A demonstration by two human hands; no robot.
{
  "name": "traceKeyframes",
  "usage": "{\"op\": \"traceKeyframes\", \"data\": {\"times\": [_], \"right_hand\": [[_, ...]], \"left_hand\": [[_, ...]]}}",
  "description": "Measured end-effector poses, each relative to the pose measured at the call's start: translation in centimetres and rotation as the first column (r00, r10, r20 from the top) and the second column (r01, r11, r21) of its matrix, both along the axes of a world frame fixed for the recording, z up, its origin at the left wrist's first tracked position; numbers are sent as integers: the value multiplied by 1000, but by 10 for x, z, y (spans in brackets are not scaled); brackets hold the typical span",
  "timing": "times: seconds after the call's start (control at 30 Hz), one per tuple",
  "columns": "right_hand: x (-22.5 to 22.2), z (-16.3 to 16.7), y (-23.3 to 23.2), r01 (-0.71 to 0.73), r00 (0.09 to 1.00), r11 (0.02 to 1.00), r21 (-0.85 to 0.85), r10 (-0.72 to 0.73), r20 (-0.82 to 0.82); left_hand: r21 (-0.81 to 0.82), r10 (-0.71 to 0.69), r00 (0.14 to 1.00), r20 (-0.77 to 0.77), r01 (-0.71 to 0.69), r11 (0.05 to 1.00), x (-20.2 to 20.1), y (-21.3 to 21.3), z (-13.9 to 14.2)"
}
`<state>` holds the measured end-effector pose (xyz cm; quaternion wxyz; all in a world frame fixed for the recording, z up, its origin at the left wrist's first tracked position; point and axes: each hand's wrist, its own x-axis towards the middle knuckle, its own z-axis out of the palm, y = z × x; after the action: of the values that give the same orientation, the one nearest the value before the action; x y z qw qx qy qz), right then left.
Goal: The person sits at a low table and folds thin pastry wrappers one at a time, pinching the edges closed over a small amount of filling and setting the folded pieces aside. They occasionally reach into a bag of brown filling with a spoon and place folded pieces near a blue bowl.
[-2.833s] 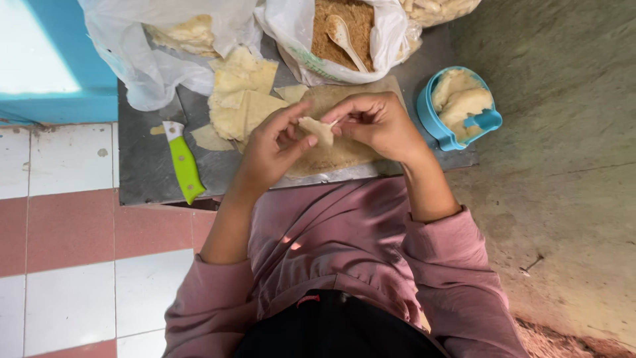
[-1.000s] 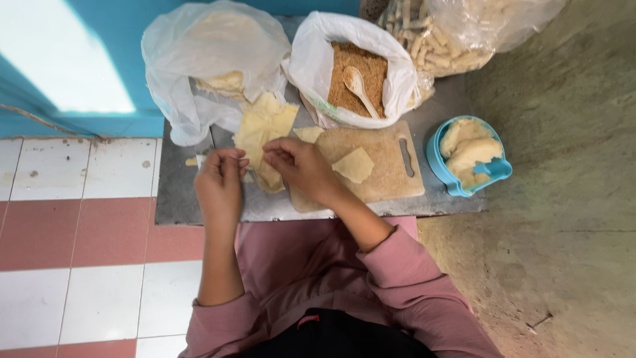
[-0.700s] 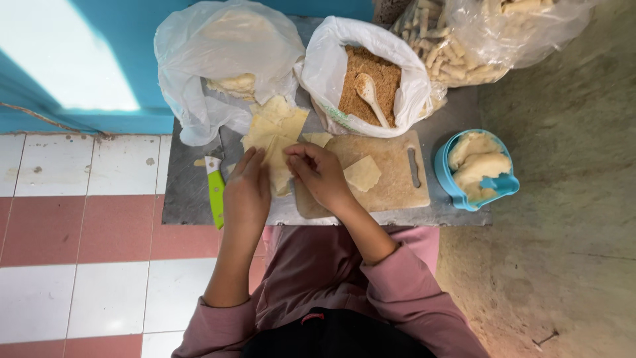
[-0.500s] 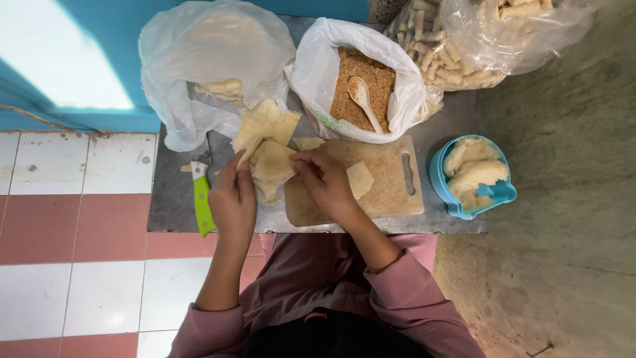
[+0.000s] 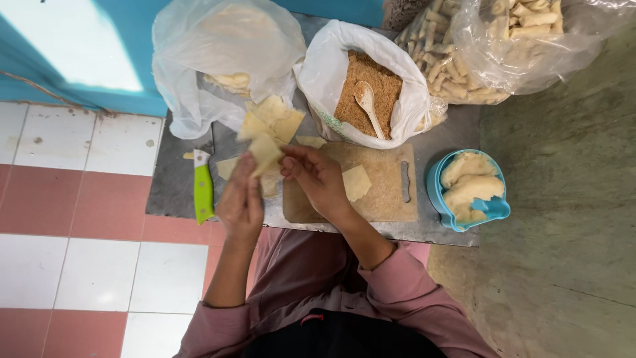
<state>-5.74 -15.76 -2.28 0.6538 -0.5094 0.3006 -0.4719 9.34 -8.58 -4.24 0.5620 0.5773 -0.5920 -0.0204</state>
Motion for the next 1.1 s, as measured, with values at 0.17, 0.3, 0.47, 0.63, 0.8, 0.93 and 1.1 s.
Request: {"op": "traceKeyframes", "data": {"times": [0.17, 0.3, 0.47, 0.63, 0.8, 0.93, 1.1], "right_hand": [[-6, 4, -1, 93, 994, 996, 19, -94, 48], [-11, -3, 0, 88, 995, 996, -12, -88, 55], [-9, -5, 5, 103, 986, 995, -16, -104, -132], [-18, 3, -3, 157, 987, 978, 140, -159, 2], [-18, -3, 7, 116, 991, 991, -71, -120, -57], [-26, -7, 2, 111, 964, 960, 257, -167, 208], [-38, 1, -12, 325, 871, 938, 118, -346, 350]], "left_hand": [[-10, -228, 973, 20, 228, 974, -9, 1, 5], [20, -341, 865, -368, 374, 927, -17, 4, -3], [443, 50, 812, -581, 263, 857, -24, -1, -9], [-9, -229, 498, -836, 405, 914, -19, -7, 5], [128, -182, 660, -729, 392, 911, -33, -11, 1], [29, -144, 509, -848, 316, 948, -21, -20, -14], [-184, -221, 226, -949, 172, 968, 8, -11, -16]]}}
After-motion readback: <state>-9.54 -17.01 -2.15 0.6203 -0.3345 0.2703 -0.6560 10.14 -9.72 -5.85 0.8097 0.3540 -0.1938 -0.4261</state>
